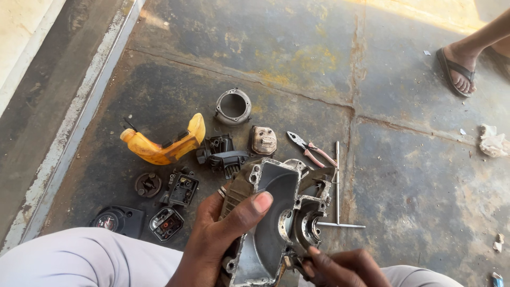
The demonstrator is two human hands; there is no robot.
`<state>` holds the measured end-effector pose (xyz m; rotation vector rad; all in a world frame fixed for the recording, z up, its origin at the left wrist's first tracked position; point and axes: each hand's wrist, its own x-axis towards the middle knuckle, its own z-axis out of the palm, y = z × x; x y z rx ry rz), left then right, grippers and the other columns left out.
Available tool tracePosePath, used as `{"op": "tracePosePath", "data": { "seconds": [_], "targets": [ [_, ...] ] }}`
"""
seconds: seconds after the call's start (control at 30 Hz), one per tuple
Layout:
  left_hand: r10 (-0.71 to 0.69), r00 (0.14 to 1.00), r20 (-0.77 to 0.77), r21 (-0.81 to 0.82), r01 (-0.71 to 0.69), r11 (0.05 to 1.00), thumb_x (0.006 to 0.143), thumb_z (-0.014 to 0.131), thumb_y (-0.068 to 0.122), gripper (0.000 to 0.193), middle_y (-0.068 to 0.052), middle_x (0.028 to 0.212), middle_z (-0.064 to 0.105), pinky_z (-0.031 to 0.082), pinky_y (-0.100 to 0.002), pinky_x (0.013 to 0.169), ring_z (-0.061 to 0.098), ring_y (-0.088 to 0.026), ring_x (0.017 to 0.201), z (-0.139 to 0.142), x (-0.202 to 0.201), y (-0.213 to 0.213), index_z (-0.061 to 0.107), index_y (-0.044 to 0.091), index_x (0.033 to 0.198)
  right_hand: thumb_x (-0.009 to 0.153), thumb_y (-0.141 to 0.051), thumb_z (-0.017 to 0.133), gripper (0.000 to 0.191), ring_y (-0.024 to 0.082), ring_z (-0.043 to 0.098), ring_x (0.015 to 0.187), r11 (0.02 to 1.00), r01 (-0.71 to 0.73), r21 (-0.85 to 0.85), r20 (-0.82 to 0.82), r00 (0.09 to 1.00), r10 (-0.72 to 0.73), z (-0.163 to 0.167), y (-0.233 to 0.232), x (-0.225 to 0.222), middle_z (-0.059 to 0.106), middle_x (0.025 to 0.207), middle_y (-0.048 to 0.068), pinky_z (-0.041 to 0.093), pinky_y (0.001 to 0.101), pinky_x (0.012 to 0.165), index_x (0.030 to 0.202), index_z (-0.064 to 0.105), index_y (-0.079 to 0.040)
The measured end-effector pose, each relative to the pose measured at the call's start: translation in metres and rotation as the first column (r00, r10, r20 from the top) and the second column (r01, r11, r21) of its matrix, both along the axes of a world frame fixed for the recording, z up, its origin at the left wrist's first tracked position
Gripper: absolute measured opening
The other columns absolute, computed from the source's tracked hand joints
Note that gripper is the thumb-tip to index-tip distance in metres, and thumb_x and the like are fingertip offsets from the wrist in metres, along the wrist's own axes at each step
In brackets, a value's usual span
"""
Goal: The person sits on the floor among scattered small-engine parts and works on an engine crankcase, first fitting a component into it by hand, then holding the casing up and scraping its inner surfaces and mating edges with a small hand tool, turning the casing to reach different sides.
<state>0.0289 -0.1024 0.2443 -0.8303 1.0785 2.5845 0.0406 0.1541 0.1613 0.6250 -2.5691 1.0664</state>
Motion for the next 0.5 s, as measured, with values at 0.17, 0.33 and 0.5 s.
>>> {"op": "tracePosePath", "data": {
  "seconds": [0.17, 0.33, 0.5],
  "targets": [
    [0.034, 0.999, -0.025, 0.041, -0.032, 0.999, 0.086, 0.079, 0.04, 0.058, -0.013, 0.091, 0.064, 0.063, -0.037, 0.077, 0.071, -0.02, 0.083, -0.002, 0.003, 0.001, 0.067, -0.005, 0.121, 0.068, -0.015, 0.088, 0.022, 0.008, 0.07, 0.061, 0.999, -0.051, -0.001, 0.06, 0.997, 0.051, 0.015, -0.004, -0.005, 0.069, 0.07, -0.002, 0.057, 0.0229, 0.056, 0.087, 0.078, -0.016],
    [-0.002, 0.999, -0.034, 0.004, 0.002, 1.0, 0.089, 0.077, 0.04, 0.058, -0.014, 0.092, 0.062, 0.064, -0.038, 0.079, 0.071, -0.021, 0.084, -0.001, 0.002, -0.001, 0.066, -0.008, 0.119, 0.073, -0.026, 0.086, 0.022, 0.009, 0.066, 0.073, 0.986, -0.094, 0.136, -0.12, 0.987, 0.11, 0.033, -0.009, -0.01, 0.065, 0.075, -0.009, 0.055, 0.0279, 0.069, 0.092, 0.075, -0.022],
    [-0.008, 0.993, -0.119, -0.152, -0.011, 0.988, 0.091, 0.073, 0.04, 0.057, -0.012, 0.104, 0.061, 0.059, -0.037, 0.086, 0.067, -0.019, 0.098, 0.009, 0.002, -0.002, 0.063, -0.003, 0.127, 0.069, -0.028, 0.088, 0.021, 0.006, 0.065, 0.064, 0.973, -0.106, 0.207, -0.152, 0.979, 0.139, 0.027, -0.009, -0.01, 0.063, 0.068, -0.009, 0.056, 0.0276, 0.066, 0.087, 0.076, -0.025]
  ]
}}
